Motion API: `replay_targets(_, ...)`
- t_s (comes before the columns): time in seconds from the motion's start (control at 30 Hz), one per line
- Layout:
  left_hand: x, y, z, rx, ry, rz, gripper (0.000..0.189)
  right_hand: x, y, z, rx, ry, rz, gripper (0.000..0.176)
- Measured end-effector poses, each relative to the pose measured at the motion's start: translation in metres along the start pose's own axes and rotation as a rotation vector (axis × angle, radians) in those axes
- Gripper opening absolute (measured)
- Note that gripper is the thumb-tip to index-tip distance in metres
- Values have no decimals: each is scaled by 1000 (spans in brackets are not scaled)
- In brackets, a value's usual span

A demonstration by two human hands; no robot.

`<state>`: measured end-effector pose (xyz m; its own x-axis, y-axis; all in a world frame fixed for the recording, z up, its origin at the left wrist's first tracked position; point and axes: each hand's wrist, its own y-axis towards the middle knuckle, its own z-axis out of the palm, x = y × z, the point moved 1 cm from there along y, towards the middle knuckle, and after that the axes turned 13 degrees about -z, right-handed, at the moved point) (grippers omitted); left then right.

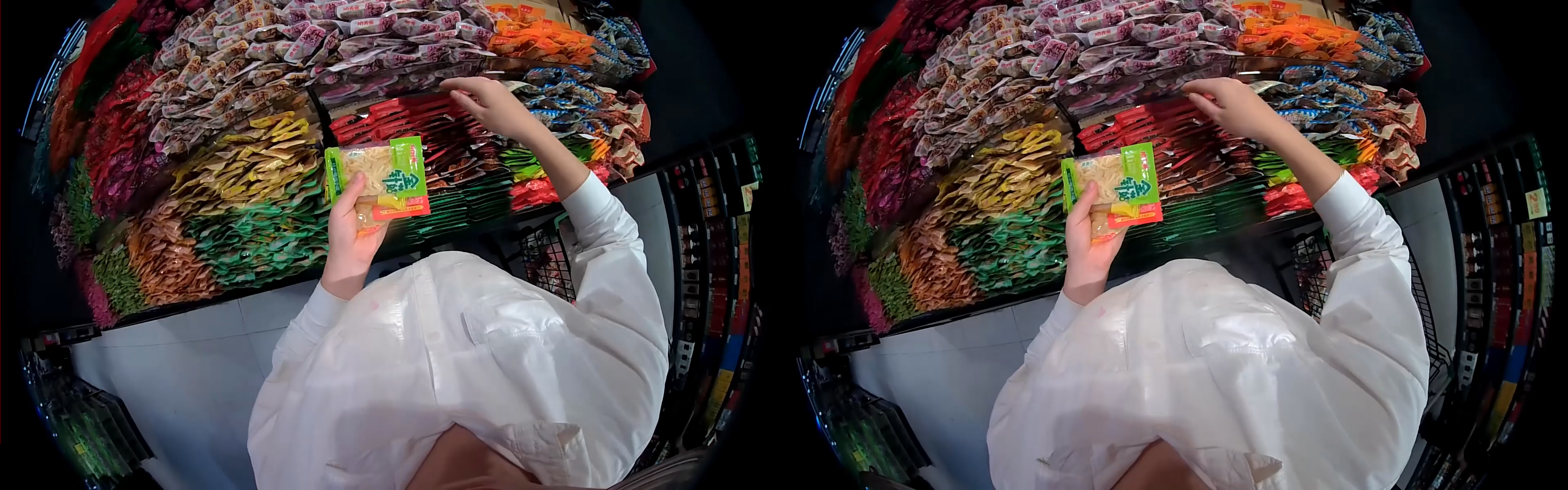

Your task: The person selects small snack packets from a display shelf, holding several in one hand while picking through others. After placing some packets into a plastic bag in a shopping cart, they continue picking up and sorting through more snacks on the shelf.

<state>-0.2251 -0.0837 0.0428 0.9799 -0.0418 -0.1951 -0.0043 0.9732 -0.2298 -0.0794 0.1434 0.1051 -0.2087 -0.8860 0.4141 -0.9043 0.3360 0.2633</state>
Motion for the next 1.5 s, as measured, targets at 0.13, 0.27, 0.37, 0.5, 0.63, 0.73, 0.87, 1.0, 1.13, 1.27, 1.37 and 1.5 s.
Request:
replay_targets(0.13, 1, 1, -1, 19, 27, 14, 31, 76, -22, 31, -308, 489, 0, 60)
replay_targets(0.27, 6, 1, -7, 23, 34, 14, 34, 106, -23, 78, -355, 660, 173, 45)
replay_targets(0.37, 11, -4, -12, 46, 60, 0, 37, 106, -26, 99, -410, 1304, 358, 35)
replay_targets(0.5, 14, -8, -21, 65, 76, 5, 40, 107, -34, 105, -511, 1497, 403, 39)
replay_targets(0.63, 22, -4, -16, -6, 128, 37, 41, 94, -47, 100, -536, 1685, 353, 27)
replay_targets(0.73, 36, 1, -3, -34, 146, 47, 40, 85, -60, 91, -586, 1711, 327, 23)
replay_targets(0.87, 60, 14, 7, -15, 101, 13, 33, 62, -87, 77, -631, 1743, 294, 23)
replay_targets(1.0, 87, 32, 12, -103, 131, 120, 31, 23, -131, 34, -786, 1702, 600, 25)
replay_targets(1.13, 119, 44, 16, -94, 137, 125, 29, -37, -186, -17, -905, 1622, 555, 38)
replay_targets(1.27, 147, 62, 12, -80, 155, 108, 34, -66, -209, -50, -890, 1128, 313, 34)
replay_targets(1.37, 157, 68, 10, -94, 123, 133, 34, -63, -210, -62, -671, 815, 112, 29)
replay_targets(1.5, 165, 64, 11, -110, 116, 204, 32, -68, -197, -51, -412, 694, -91, 25)
